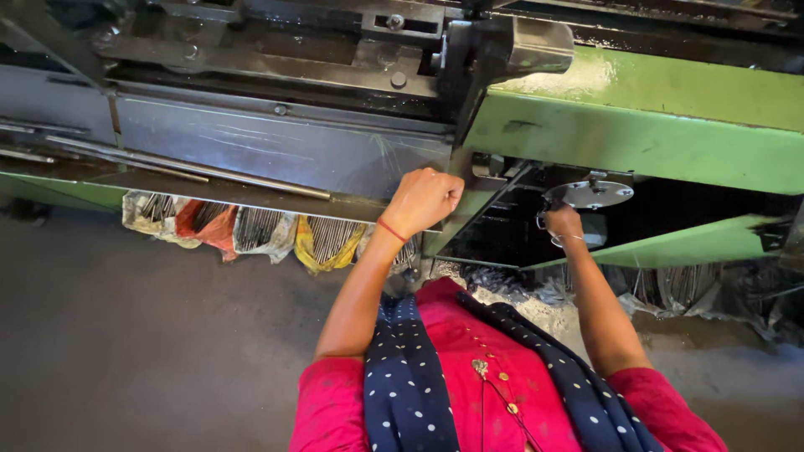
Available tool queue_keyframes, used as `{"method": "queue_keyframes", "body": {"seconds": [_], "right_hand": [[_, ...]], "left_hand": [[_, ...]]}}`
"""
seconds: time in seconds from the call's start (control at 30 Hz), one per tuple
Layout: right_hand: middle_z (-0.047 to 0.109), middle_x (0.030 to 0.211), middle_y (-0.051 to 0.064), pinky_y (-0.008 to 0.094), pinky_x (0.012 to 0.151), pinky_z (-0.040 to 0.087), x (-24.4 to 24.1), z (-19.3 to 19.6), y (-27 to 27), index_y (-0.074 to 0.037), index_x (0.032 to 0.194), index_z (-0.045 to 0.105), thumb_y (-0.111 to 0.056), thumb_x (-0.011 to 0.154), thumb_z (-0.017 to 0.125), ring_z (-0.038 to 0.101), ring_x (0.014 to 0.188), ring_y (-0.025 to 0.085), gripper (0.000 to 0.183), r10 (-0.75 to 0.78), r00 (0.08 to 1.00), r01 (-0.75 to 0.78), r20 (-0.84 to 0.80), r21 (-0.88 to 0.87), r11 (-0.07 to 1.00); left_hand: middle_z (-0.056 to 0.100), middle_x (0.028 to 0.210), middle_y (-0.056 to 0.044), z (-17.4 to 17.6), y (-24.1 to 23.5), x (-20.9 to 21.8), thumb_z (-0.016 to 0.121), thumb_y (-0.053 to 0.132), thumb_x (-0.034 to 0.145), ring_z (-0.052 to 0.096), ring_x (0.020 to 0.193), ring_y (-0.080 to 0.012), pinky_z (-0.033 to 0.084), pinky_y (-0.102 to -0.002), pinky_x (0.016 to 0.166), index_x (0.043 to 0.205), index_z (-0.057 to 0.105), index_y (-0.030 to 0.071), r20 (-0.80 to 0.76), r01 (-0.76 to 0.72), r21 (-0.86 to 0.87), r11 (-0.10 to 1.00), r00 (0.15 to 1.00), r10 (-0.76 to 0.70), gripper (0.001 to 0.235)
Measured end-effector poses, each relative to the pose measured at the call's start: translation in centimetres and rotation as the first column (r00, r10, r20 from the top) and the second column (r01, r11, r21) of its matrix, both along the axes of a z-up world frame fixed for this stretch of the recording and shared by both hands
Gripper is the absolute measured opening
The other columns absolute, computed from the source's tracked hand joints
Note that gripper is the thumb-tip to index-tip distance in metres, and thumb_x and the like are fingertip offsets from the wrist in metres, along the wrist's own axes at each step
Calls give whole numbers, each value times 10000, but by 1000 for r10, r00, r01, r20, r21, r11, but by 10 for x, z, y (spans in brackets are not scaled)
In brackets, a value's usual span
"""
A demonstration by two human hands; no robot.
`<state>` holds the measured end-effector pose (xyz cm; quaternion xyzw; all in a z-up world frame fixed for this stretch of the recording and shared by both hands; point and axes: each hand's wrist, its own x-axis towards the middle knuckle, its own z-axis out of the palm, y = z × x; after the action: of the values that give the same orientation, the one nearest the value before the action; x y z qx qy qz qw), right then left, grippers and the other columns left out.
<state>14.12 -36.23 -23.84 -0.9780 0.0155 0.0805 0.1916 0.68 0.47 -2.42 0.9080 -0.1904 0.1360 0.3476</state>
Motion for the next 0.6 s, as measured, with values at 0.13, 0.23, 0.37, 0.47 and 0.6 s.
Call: {"method": "queue_keyframes", "body": {"seconds": [0.13, 0.23, 0.37, 0.47, 0.6], "right_hand": [[690, 1167, 328, 539, 973, 515, 0, -1, 2, 11, 1131, 691, -371, 875, 643, 645, 1124, 509, 463, -86, 996, 85, -25, -20, 996], [687, 1148, 344, 538, 966, 511, -5, -7, 5, 28, 1145, 679, -392, 883, 642, 647, 1106, 512, 496, -203, 979, 201, -31, -47, 978], [686, 1146, 338, 531, 957, 520, -2, -17, -1, 39, 1102, 700, -376, 869, 640, 652, 1105, 504, 480, -209, 976, 207, -66, -42, 978], [690, 1113, 353, 529, 950, 524, 14, -26, -7, 56, 1054, 713, -344, 883, 614, 656, 1087, 513, 446, -59, 997, 57, -54, -55, 997], [683, 1064, 387, 535, 926, 524, 21, -46, -25, 86, 1005, 710, -291, 896, 587, 652, 1056, 538, 411, 99, 993, -96, 62, -55, 994]], "left_hand": [[671, 659, -104, 2, -3, 1, 630, 114, 770, 682, 679, -357, 515, -489, 601, 678, 645, 122, -13, -5, 19, 1000, 1000, 5, 93], [665, 662, -125, -3, -5, 2, 629, 122, 775, 672, 675, -379, 509, -508, 601, 669, 649, 122, 19, -9, 80, 997, 1000, 8, 107], [660, 663, -143, -8, -9, 3, 620, 139, 772, 668, 678, -394, 508, -520, 603, 647, 651, 133, 22, 4, 111, 994, 1000, -6, 129], [655, 650, -152, -5, -11, 4, 617, 143, 758, 662, 670, -403, 507, -527, 609, 629, 649, 129, -12, 2, 135, 991, 1000, -1, 134], [655, 649, -157, -7, -12, 4, 604, 139, 774, 666, 671, -404, 517, -525, 626, 636, 651, 133, -50, 5, 125, 992, 999, 1, 146]]}}
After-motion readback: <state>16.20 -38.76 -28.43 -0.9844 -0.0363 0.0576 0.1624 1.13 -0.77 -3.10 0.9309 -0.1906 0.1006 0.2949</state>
